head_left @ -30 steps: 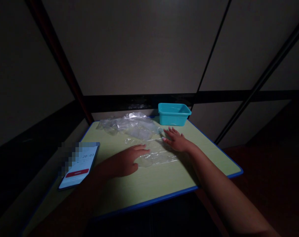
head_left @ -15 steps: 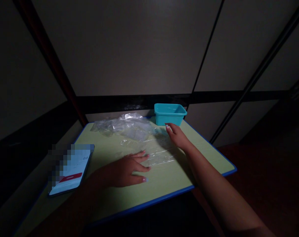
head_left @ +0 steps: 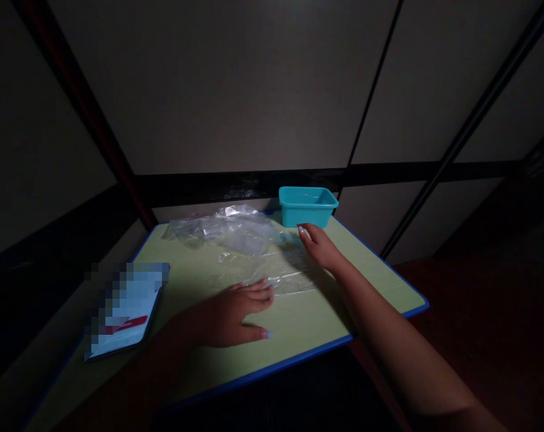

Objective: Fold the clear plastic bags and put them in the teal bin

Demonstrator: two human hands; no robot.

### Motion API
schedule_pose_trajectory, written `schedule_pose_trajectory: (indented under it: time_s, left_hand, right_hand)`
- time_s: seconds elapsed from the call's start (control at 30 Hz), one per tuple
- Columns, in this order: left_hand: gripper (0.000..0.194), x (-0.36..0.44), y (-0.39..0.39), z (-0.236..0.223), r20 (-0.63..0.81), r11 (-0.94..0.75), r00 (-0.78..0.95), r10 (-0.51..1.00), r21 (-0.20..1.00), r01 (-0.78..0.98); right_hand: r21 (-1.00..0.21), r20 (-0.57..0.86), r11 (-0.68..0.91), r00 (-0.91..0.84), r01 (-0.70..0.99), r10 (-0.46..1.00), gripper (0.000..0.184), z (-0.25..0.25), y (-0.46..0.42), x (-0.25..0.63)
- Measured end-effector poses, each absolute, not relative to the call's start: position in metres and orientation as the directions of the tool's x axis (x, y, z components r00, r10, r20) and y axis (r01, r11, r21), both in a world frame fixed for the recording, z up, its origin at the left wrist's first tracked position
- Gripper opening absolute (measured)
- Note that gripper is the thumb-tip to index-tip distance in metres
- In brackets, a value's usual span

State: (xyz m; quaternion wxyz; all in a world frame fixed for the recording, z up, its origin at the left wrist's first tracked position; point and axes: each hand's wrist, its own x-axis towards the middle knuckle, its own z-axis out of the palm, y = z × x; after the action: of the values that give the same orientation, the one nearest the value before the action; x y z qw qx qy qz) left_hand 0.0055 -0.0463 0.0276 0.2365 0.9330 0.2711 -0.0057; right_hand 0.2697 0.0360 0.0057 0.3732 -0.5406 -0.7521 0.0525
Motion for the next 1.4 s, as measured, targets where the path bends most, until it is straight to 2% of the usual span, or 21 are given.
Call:
schedule_pose_trajectory:
  time_s: [0.23,0.47,0.73,0.9,1.0,1.17,1.3,1.4]
  left_hand:
    - [0.061,0.007,-0.048,0.031,-0.122,-0.722,0.849,0.515,0.471,0.506]
    - [0.061,0.005,-0.046,0.029,-0.067,-0.741,0.841,0.536,0.440,0.507]
    - [0.063,0.006,-0.049,0.027,-0.078,-0.752,0.848,0.524,0.425,0.504]
    - [0.063,0.005,-0.049,0.026,-0.084,-0.748,0.854,0.513,0.445,0.493]
    - [0.064,0.005,-0.048,0.026,-0.067,-0.736,0.849,0.525,0.465,0.492]
    - [0.062,0.006,-0.048,0.031,0.000,-0.722,0.850,0.527,0.528,0.448]
    - [0.056,0.007,-0.046,0.035,0.037,-0.703,0.849,0.527,0.581,0.411]
    - [0.054,0.007,-0.045,0.035,0.048,-0.681,0.832,0.553,0.601,0.418]
  right_hand:
    - [-0.482,0.457,0.440,-0.211,0.757,0.864,0.033,0.014,0.026,0.264]
    - [-0.505,0.363,0.638,-0.528,0.581,0.768,0.025,0.028,0.005,0.252]
    - [-0.549,0.196,0.628,-0.645,0.551,0.738,0.016,0.039,-0.010,0.249]
    - [-0.532,0.047,0.658,-0.758,0.533,0.651,0.016,0.039,-0.015,0.245]
    - [-0.513,0.002,0.665,-0.774,0.543,0.633,0.018,0.038,-0.017,0.242]
    - [-0.455,0.010,0.661,-0.739,0.596,0.673,0.024,0.036,-0.017,0.242]
    - [-0.474,-0.037,0.631,-0.730,0.614,0.682,0.012,0.033,-0.015,0.244]
    - [-0.487,-0.018,0.626,-0.724,0.609,0.690,0.004,0.032,-0.015,0.244]
